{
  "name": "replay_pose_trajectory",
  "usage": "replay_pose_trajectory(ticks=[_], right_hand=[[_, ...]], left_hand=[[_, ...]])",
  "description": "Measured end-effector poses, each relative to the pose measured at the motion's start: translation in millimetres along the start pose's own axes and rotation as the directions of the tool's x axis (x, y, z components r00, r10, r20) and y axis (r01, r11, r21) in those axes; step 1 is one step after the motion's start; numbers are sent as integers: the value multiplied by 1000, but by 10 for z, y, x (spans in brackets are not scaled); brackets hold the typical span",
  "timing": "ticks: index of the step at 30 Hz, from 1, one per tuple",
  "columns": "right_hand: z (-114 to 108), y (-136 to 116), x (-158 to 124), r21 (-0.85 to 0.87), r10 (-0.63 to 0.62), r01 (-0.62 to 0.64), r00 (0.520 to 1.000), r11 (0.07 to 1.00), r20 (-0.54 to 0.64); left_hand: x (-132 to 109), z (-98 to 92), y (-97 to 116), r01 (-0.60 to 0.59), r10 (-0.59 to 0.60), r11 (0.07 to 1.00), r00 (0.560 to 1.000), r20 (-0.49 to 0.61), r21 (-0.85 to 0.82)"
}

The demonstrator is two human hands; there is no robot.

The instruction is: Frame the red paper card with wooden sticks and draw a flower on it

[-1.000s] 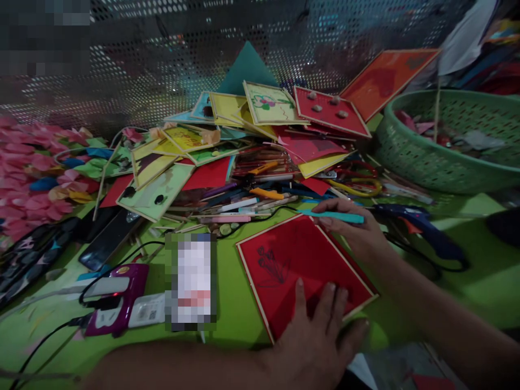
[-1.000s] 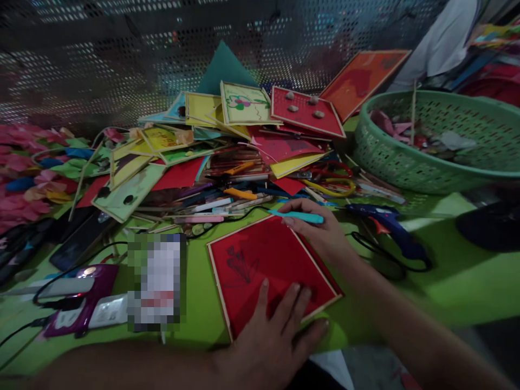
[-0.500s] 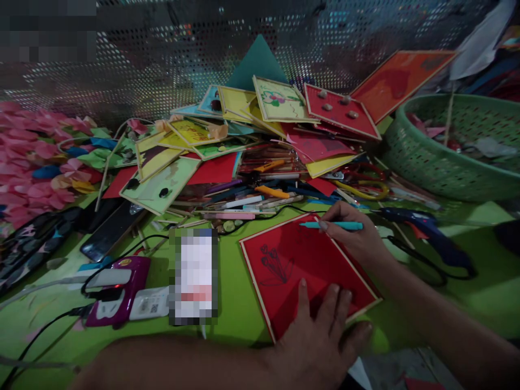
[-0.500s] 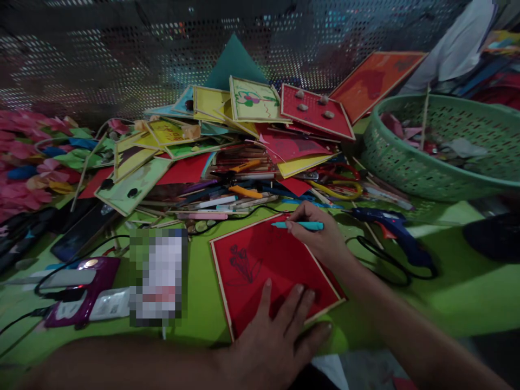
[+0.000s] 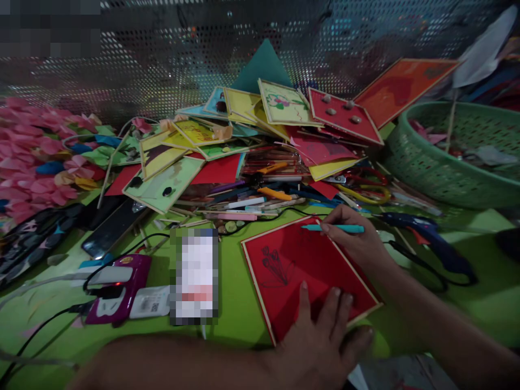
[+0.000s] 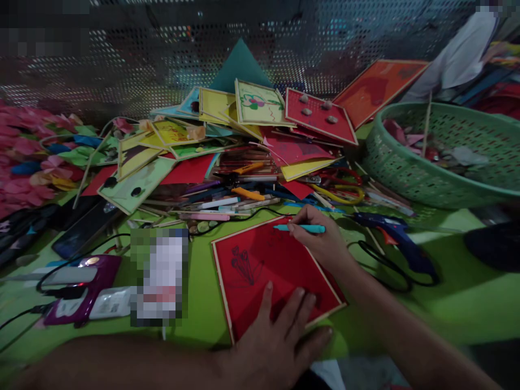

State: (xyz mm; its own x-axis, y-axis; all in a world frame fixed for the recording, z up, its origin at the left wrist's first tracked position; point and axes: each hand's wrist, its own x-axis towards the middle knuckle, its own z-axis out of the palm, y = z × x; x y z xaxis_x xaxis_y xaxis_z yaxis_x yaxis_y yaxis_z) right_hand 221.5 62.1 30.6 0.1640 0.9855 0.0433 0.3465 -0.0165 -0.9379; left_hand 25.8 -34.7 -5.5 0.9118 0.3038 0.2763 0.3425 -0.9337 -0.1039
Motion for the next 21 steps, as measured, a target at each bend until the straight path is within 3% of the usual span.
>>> replay_pose_trajectory(ticks=[21], right_hand=[[-30, 16, 9, -59, -42, 45, 998, 997, 50]], left_hand=[[-2, 8, 12, 9, -9, 1000, 1000, 1, -10]])
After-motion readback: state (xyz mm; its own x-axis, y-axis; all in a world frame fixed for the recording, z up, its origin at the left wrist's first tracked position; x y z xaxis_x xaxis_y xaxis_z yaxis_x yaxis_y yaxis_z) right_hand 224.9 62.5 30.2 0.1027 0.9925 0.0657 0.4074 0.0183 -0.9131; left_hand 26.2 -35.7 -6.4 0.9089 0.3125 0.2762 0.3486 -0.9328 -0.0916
